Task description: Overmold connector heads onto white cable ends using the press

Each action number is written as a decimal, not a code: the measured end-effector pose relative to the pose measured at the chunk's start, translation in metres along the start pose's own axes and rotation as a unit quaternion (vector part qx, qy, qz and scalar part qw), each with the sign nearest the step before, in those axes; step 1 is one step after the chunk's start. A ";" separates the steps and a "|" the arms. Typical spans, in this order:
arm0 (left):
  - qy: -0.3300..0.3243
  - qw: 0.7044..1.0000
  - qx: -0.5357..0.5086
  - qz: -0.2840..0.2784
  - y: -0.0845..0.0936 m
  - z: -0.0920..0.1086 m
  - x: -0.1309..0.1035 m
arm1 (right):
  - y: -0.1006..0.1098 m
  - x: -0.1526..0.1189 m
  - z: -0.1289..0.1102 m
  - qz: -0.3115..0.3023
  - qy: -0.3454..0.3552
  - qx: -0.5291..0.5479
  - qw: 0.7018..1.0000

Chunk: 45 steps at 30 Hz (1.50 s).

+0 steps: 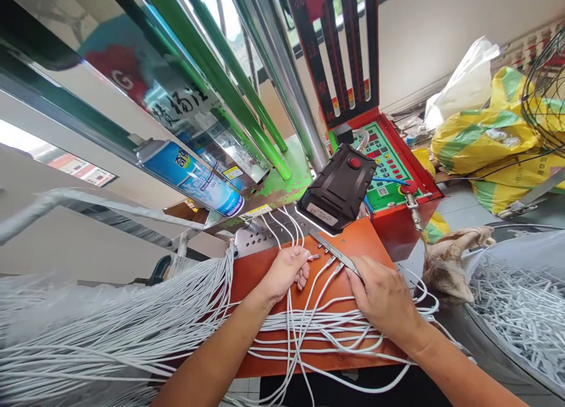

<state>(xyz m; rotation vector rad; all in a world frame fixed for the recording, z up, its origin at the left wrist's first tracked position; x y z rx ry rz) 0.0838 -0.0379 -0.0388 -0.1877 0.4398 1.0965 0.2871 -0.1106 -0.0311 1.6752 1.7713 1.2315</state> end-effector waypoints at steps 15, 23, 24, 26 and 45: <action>-0.007 0.999 0.042 -0.034 -0.010 0.009 0.005 | 0.001 0.001 -0.004 -0.001 0.016 -0.017 1.000; 0.003 0.997 0.076 -0.007 -0.006 0.002 0.001 | 0.002 0.000 -0.004 0.007 0.024 -0.008 1.000; 0.011 0.998 0.065 -0.004 -0.006 0.000 0.001 | 0.002 0.000 -0.004 0.003 0.025 -0.005 1.000; 0.019 0.998 0.055 0.004 -0.007 -0.002 0.002 | 0.001 0.000 -0.003 -0.002 0.024 0.003 1.000; 0.000 0.999 0.032 -0.025 -0.028 0.006 0.012 | 0.001 0.005 -0.002 -0.053 0.065 0.084 0.993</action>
Point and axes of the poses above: each hand's wrist, its own x-axis towards the middle knuckle, its own y-axis out of the back of the hand, z = x × y, the point moved 6 cm from there along x, towards the middle knuckle, and after that the axes turned 6 degrees about -z, right-handed, at the moved point
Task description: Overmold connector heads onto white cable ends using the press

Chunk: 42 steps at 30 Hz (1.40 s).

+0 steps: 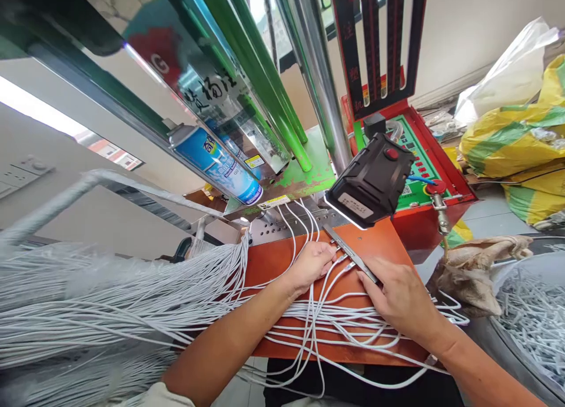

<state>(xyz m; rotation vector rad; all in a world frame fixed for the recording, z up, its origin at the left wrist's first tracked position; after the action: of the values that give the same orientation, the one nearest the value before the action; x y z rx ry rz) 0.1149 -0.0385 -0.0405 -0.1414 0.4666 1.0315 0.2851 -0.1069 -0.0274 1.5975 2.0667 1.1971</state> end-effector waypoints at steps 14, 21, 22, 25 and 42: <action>0.031 0.914 -0.404 -0.001 0.052 -0.029 -0.138 | -0.005 -0.005 -0.006 0.070 -0.007 -0.182 0.981; -0.108 0.944 -0.313 0.001 0.043 0.025 -0.042 | -0.005 -0.002 -0.007 0.053 0.007 -0.198 0.979; -0.108 0.959 -0.262 0.000 0.041 0.023 -0.032 | -0.005 -0.002 -0.008 0.050 0.008 -0.190 0.980; -0.103 0.986 -0.125 0.050 0.043 0.006 -0.017 | -0.003 -0.001 -0.008 0.049 0.002 -0.168 0.985; 0.006 0.990 0.140 0.028 0.043 0.003 0.001 | 0.001 0.000 -0.007 0.026 0.025 -0.036 0.999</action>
<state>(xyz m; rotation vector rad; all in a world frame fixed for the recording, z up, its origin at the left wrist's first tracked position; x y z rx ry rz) 0.0798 -0.0152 -0.0341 0.1170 0.6245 1.0089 0.2818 -0.1098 -0.0223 1.6151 1.9989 1.3251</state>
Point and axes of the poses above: each hand's wrist, its own x-axis towards the middle knuckle, its own y-axis out of the back of the hand, z = x × y, the point moved 6 cm from there along x, towards the middle knuckle, and after that the axes turned 6 degrees about -z, right-handed, at the moved point
